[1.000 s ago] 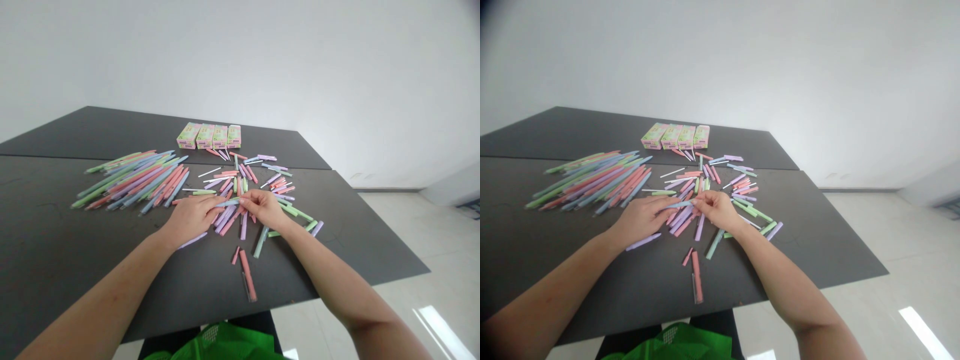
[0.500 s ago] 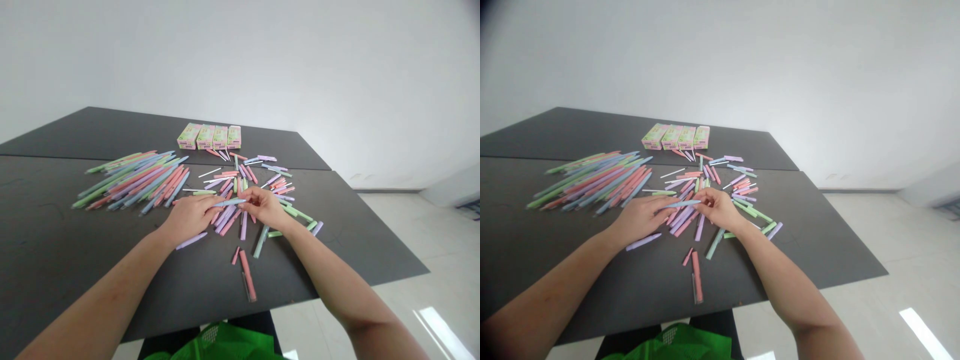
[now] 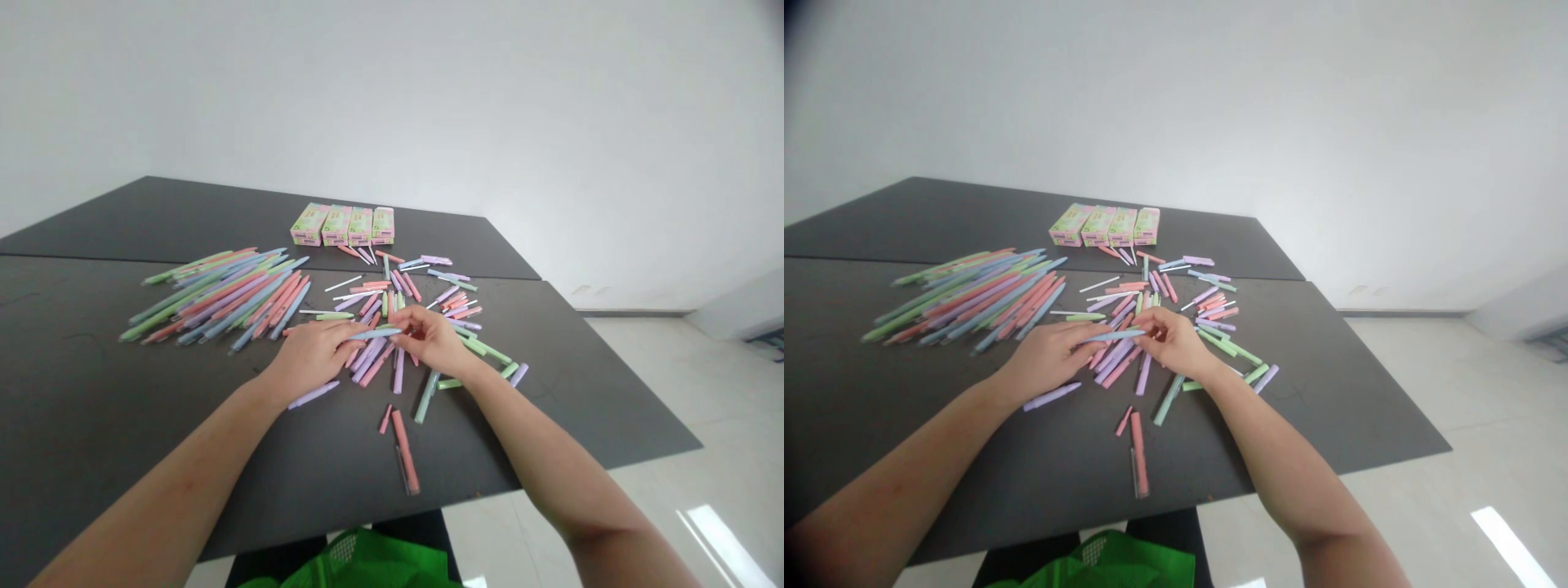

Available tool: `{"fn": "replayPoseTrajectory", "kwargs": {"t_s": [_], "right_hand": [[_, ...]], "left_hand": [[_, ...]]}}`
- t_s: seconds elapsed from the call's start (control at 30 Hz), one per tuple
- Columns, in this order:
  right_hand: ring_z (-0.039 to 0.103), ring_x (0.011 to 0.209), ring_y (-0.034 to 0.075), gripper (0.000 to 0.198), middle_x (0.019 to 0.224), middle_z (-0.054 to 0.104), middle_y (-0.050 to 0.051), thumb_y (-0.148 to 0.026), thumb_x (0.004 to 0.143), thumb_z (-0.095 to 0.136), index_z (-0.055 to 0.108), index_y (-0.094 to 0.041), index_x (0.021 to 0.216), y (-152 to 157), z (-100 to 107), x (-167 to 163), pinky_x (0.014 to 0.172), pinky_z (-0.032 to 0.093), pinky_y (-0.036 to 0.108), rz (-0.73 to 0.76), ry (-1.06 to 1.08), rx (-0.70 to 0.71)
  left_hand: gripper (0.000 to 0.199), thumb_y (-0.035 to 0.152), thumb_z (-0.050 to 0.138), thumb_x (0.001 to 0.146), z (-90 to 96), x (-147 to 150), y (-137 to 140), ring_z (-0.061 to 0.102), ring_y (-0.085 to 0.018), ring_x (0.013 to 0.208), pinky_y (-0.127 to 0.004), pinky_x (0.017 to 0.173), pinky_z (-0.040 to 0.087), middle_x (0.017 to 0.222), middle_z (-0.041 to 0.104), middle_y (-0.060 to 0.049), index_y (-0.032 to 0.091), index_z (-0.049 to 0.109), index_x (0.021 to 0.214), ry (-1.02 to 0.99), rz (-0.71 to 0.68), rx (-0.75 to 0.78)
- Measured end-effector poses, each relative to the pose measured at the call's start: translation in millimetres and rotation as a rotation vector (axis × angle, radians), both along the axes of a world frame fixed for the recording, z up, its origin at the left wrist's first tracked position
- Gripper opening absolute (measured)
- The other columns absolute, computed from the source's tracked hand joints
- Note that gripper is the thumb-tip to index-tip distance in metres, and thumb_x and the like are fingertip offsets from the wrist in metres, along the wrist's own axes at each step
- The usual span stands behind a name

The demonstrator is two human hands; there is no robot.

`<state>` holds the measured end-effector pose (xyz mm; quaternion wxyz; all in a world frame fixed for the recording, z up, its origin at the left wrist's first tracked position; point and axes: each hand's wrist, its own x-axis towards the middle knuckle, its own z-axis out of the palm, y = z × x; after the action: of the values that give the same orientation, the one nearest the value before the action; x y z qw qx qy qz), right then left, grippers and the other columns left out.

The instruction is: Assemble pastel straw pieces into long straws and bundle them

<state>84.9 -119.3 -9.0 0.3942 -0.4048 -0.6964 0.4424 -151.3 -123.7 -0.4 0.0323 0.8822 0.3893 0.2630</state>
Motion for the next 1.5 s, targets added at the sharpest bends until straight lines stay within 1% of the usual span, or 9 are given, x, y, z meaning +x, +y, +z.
{"fn": "replayPoseTrajectory", "kwargs": {"t_s": [0.17,0.37,0.6,0.73,0.9,1.0,1.27,1.37,1.5], "right_hand": [[0.045,0.039,0.007,0.032,0.068,0.065,0.001,-0.048,0.085,0.060,0.064,-0.016,0.089,0,-4,0,0.036,0.035,0.020,-0.031,-0.068,-0.040],[0.044,0.043,0.007,0.044,0.053,0.055,-0.001,-0.050,0.091,0.049,0.058,-0.016,0.065,-1,-1,-2,0.043,0.034,0.020,-0.016,-0.196,-0.005],[0.052,0.057,0.009,0.026,0.073,0.063,0.000,-0.040,0.083,0.064,0.065,-0.017,0.096,-3,-2,-4,0.055,0.042,0.021,-0.022,-0.096,0.072],[0.057,0.060,0.011,0.023,0.072,0.066,0.002,-0.037,0.083,0.064,0.067,-0.016,0.090,-3,-6,-7,0.057,0.045,0.023,-0.042,-0.073,0.032],[0.052,0.047,0.008,0.026,0.061,0.063,-0.001,-0.039,0.077,0.068,0.066,-0.014,0.086,-3,-5,-12,0.044,0.040,0.020,-0.063,0.061,-0.149],[0.053,0.047,0.009,0.027,0.059,0.063,0.000,-0.039,0.074,0.071,0.065,-0.014,0.083,-2,-5,-15,0.042,0.039,0.019,-0.080,0.104,-0.206],[0.054,0.047,0.009,0.030,0.061,0.064,0.000,-0.044,0.074,0.070,0.063,-0.015,0.082,-1,-7,-16,0.039,0.038,0.019,-0.091,0.116,-0.197],[0.052,0.046,0.009,0.030,0.061,0.064,0.000,-0.044,0.075,0.069,0.062,-0.016,0.082,0,-7,-14,0.039,0.038,0.020,-0.104,0.106,-0.186],[0.057,0.052,0.011,0.029,0.066,0.065,0.001,-0.044,0.078,0.065,0.063,-0.016,0.088,5,-6,-8,0.046,0.044,0.022,-0.158,0.131,-0.163]], "left_hand": [[0.031,0.027,0.049,0.092,-1.5,2,0,0.069,-0.023,0.099,-0.034,0.087,0.053,0.108,0.073,-0.006,0.023,0.069,0.115,0.004,-0.001,0.027],[0.031,0.026,0.049,0.092,-2.2,3,-1,0.069,-0.023,0.097,-0.035,0.085,0.054,0.107,0.074,-0.005,0.023,0.069,0.114,0.018,0.014,0.035],[0.030,0.030,0.049,0.092,-3.3,-1,1,0.069,-0.021,0.099,-0.033,0.087,0.053,0.106,0.074,-0.003,0.025,0.070,0.113,-0.004,0.015,-0.017],[0.028,0.027,0.050,0.091,-3.5,0,1,0.069,-0.021,0.096,-0.033,0.085,0.053,0.104,0.075,-0.003,0.025,0.071,0.110,-0.017,-0.001,-0.031],[0.028,0.023,0.050,0.091,-5.6,0,1,0.069,-0.020,0.095,-0.032,0.085,0.053,0.103,0.075,-0.004,0.023,0.070,0.111,-0.001,-0.019,0.025],[0.028,0.022,0.049,0.091,-5.3,0,2,0.068,-0.021,0.096,-0.033,0.085,0.053,0.103,0.074,-0.004,0.022,0.070,0.110,0.021,-0.024,0.028],[0.032,0.025,0.046,0.092,4.4,1,-2,0.066,-0.019,0.101,-0.031,0.088,0.052,0.109,0.071,-0.004,0.024,0.067,0.116,0.031,-0.015,0.025],[0.033,0.026,0.046,0.092,3.3,-3,-1,0.065,-0.018,0.102,-0.029,0.089,0.052,0.115,0.069,-0.004,0.025,0.066,0.118,0.044,0.021,0.045],[0.032,0.027,0.043,0.093,-0.3,-13,7,0.064,-0.019,0.101,-0.029,0.086,0.051,0.109,0.070,-0.006,0.022,0.067,0.114,0.019,0.076,0.050]]}}
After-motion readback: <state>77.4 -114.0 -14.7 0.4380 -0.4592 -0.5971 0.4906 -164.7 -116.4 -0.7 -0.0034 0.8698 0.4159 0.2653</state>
